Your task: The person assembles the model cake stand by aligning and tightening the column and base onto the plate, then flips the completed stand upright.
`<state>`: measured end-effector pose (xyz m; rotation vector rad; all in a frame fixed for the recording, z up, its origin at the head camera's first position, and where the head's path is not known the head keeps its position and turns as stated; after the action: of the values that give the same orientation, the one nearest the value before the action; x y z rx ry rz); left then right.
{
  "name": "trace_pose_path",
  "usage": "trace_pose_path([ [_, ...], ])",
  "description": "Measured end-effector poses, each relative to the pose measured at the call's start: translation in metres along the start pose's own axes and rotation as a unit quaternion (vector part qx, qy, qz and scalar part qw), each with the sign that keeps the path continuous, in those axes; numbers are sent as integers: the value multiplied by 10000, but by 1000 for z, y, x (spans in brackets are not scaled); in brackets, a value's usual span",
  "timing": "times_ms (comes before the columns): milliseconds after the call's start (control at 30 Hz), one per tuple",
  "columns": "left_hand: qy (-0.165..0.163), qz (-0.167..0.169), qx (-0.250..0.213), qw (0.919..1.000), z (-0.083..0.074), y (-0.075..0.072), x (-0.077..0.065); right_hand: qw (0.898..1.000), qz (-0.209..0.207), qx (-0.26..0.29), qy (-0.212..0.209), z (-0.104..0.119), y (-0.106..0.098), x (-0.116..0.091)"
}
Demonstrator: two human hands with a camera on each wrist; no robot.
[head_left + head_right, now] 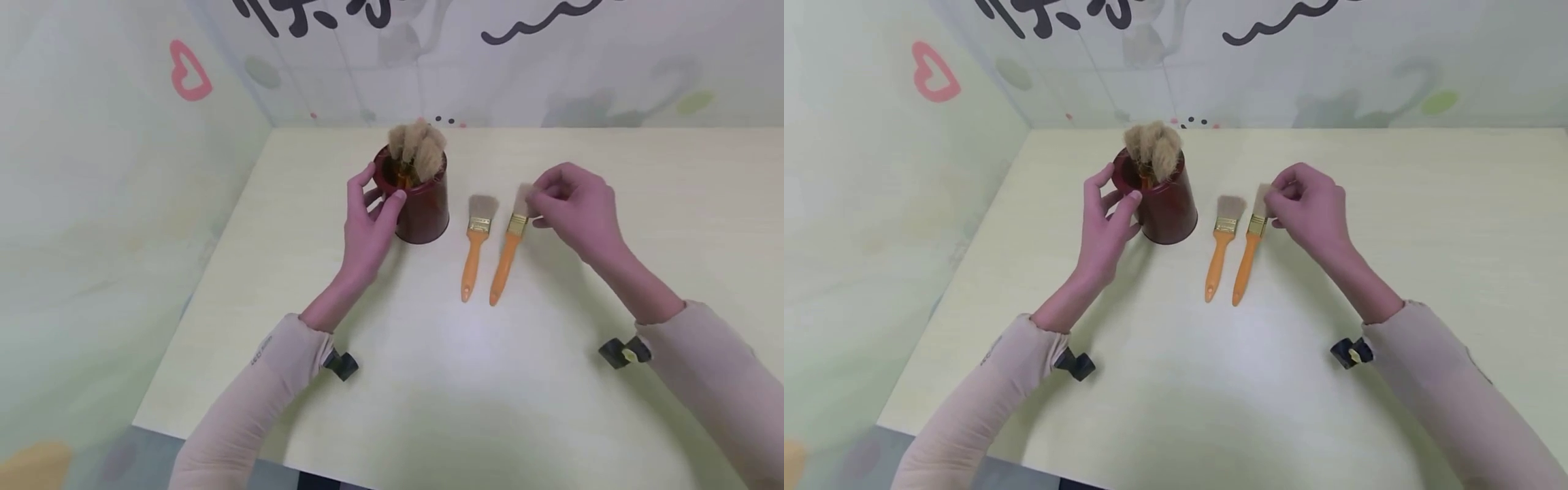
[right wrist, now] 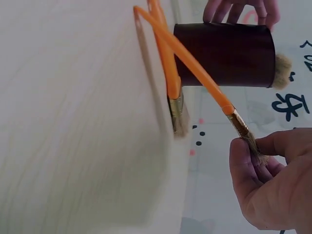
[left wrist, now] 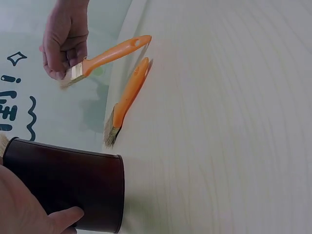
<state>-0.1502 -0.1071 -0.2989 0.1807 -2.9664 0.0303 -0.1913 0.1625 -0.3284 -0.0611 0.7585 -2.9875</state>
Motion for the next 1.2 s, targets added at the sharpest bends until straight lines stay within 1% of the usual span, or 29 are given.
trace_pose_path([
  [67, -45, -27, 20, 10000, 0, -1, -1, 9993, 169, -322, 29, -6, 5, 4],
  [200, -22, -19, 22, 10000, -2, -1, 0, 9966, 392, -726, 8, -13, 12, 12],
  [433, -6, -64, 14, 10000, -1, -4, -2, 9909, 761, -1107, 75, -22, 28, 21],
  [567, -9, -92, -36, 10000, -1, -3, -2, 9865, 849, -1399, 27, -24, 34, 26],
  [733, -26, -40, -17, 10000, -2, -1, 0, 9788, 871, -1851, 40, -26, 37, 33],
  [933, -78, -9, 16, 10000, -2, 0, 1, 9658, 1034, -2377, 18, -24, 41, 40],
  [1067, -143, 12, 59, 9999, -2, -1, 0, 9571, 1118, -2667, 155, -23, 43, 41],
  [1200, -127, 56, 49, 9999, -2, -1, 1, 9525, 1119, -2823, 246, -22, 42, 40],
])
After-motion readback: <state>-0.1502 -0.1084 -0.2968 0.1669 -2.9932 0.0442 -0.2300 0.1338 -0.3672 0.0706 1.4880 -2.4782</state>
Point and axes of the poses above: each hand's wrist, its own x-axis towards the middle knuckle, its own y-axis out of the palm, z = x × y, the point moved 3 cm from there along x, towards the middle knuckle, and after that the axes turned 9 degrees about -x, right-handed, at the moved point
